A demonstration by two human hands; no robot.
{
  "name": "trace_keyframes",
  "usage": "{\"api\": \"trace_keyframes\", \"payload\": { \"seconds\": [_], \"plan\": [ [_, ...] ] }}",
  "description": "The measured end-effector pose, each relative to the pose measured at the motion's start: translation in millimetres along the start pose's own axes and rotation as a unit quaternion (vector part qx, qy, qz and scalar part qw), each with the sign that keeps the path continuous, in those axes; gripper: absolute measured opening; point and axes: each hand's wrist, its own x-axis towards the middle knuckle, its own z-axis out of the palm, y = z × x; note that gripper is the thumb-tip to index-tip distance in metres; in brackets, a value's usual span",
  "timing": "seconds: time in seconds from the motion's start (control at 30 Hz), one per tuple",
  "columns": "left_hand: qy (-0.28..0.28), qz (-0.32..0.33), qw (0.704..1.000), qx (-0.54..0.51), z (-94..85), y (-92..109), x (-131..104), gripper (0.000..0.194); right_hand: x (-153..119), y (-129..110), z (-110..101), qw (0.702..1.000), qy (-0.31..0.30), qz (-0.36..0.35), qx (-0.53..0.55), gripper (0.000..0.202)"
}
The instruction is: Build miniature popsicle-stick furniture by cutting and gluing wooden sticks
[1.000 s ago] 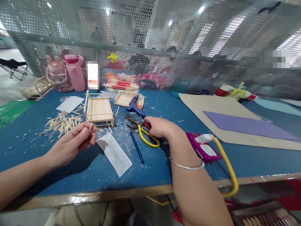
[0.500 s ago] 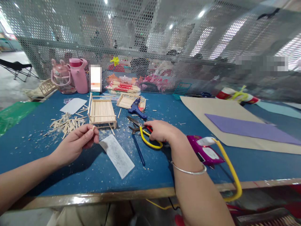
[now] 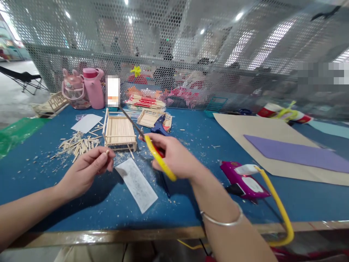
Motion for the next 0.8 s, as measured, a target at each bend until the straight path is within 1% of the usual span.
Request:
{"api": "trace_keyframes", "payload": {
  "seconds": [0.07, 0.1, 0.13, 0.2, 0.23, 0.37, 0.43, 0.57, 0.67, 0.8],
  "plan": [
    [0.002, 0.006, 1.000, 0.014, -0.7, -0.4, -0.7, 0.024, 6.7, -4.0, 27.1, 0.996, 0.071, -0.048, -0.006, 0.054],
    [0.002, 0.008, 1.000, 0.022, -1.2, -0.5, -1.0, 0.023, 9.2, -4.8, 38.7, 0.993, 0.091, -0.068, -0.011, 0.049],
    [0.003, 0.011, 0.999, 0.030, -1.8, -0.5, -1.2, 0.022, 10.9, -5.1, 48.0, 0.991, 0.109, -0.081, -0.016, 0.040],
    [0.008, 0.020, 0.999, 0.047, -3.2, -0.2, -1.2, 0.021, 12.5, -4.9, 59.3, 0.988, 0.121, -0.091, -0.025, 0.022],
    [0.013, 0.023, 0.998, 0.053, -3.8, 0.1, -1.0, 0.020, 12.6, -4.6, 61.5, 0.988, 0.118, -0.096, -0.031, 0.022],
    [0.026, 0.034, 0.995, 0.090, -5.5, 1.9, 0.4, 0.022, 12.5, -3.4, 59.6, 0.985, 0.089, -0.132, -0.067, 0.054],
    [0.024, 0.044, 0.992, 0.114, -6.0, 2.9, 0.9, 0.022, 12.9, -2.9, 58.5, 0.982, 0.084, -0.150, -0.079, 0.062],
    [0.021, 0.083, 0.981, 0.172, -6.7, 4.6, 1.4, 0.019, 13.0, -3.0, 59.9, 0.976, 0.072, -0.183, -0.091, 0.070],
    [0.018, 0.108, 0.974, 0.200, -6.9, 5.4, 1.4, 0.017, 12.5, -3.7, 60.8, 0.974, 0.076, -0.183, -0.108, 0.074],
    [0.019, 0.118, 0.970, 0.212, -6.7, 5.4, 0.5, 0.016, 11.9, -3.4, 61.1, 0.974, 0.077, -0.187, -0.106, 0.077]
  ]
}}
